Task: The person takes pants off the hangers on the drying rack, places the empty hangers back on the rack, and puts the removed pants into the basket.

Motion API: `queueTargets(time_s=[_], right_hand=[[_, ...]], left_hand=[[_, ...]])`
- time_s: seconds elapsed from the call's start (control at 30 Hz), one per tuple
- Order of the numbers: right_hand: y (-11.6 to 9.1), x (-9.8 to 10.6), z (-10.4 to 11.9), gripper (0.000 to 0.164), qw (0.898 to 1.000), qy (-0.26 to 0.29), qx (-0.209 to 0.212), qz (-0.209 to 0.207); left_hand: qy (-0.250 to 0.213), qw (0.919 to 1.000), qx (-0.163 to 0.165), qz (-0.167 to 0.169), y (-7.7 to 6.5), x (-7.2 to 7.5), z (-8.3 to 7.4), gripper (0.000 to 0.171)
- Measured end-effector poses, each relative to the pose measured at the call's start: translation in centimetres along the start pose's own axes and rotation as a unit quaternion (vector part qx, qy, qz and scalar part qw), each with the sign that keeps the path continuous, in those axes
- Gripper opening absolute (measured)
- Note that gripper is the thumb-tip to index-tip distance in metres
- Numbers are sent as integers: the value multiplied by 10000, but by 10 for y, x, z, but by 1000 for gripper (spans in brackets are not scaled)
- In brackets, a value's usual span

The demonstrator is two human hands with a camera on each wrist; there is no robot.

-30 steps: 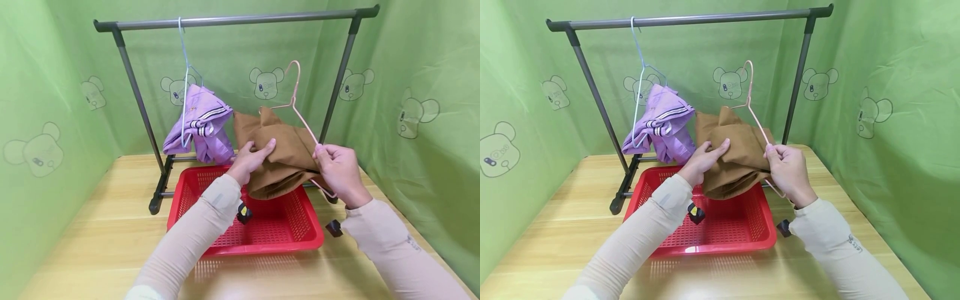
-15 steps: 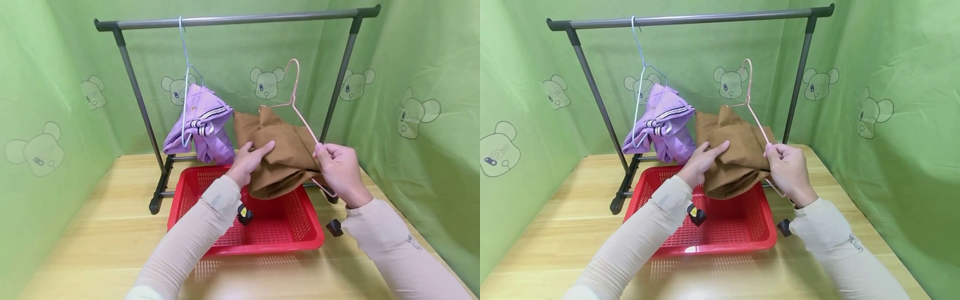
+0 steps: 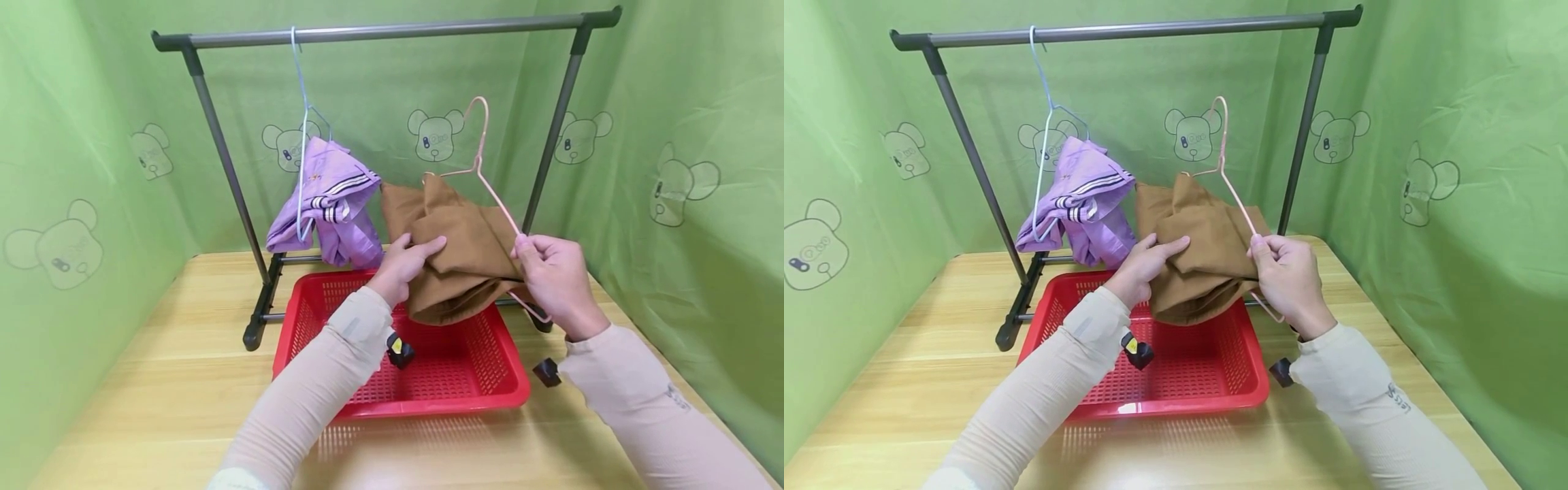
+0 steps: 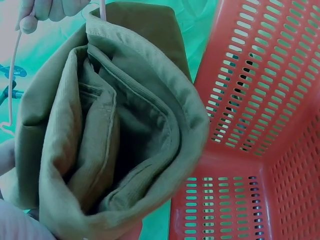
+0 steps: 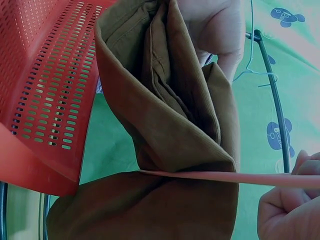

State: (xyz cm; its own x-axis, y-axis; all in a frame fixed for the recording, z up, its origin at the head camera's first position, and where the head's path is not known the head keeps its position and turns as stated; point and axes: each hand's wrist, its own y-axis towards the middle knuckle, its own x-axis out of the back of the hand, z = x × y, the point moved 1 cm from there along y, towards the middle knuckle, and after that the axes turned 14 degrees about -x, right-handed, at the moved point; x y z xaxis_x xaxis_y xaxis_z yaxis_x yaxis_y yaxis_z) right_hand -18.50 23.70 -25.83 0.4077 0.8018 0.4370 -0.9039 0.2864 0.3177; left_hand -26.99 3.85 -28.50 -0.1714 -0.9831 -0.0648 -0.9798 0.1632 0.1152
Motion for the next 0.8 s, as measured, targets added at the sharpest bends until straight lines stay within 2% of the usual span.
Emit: queueTargets(time_s=[0.1, 0.2, 0.33, 0.43, 0.63, 0.8], right_hand=[[0, 0, 1, 35, 10000, -26, -10, -4], [0, 0, 1, 35, 10000, -52, -21, 7], [-1, 0, 1, 35, 10000, -91, -32, 22], [-1, -1, 1, 35, 10000, -92, -24, 24], [-2, -3, 3, 34, 9999, -79, 102, 7], [-4, -5, 5, 33, 9998, -70, 185, -34]], left_hand=[[-58, 9999, 111, -35, 0, 0, -1, 68], [-162, 9997, 171, -69, 0, -1, -2, 55], [-341, 9992, 132, -143, 1, -3, -1, 38], [-398, 9989, 103, -220, 2, -5, 1, 33], [87, 9987, 71, -503, 2, -9, -1, 44], [464, 9980, -21, -434, 2, -11, -3, 60]])
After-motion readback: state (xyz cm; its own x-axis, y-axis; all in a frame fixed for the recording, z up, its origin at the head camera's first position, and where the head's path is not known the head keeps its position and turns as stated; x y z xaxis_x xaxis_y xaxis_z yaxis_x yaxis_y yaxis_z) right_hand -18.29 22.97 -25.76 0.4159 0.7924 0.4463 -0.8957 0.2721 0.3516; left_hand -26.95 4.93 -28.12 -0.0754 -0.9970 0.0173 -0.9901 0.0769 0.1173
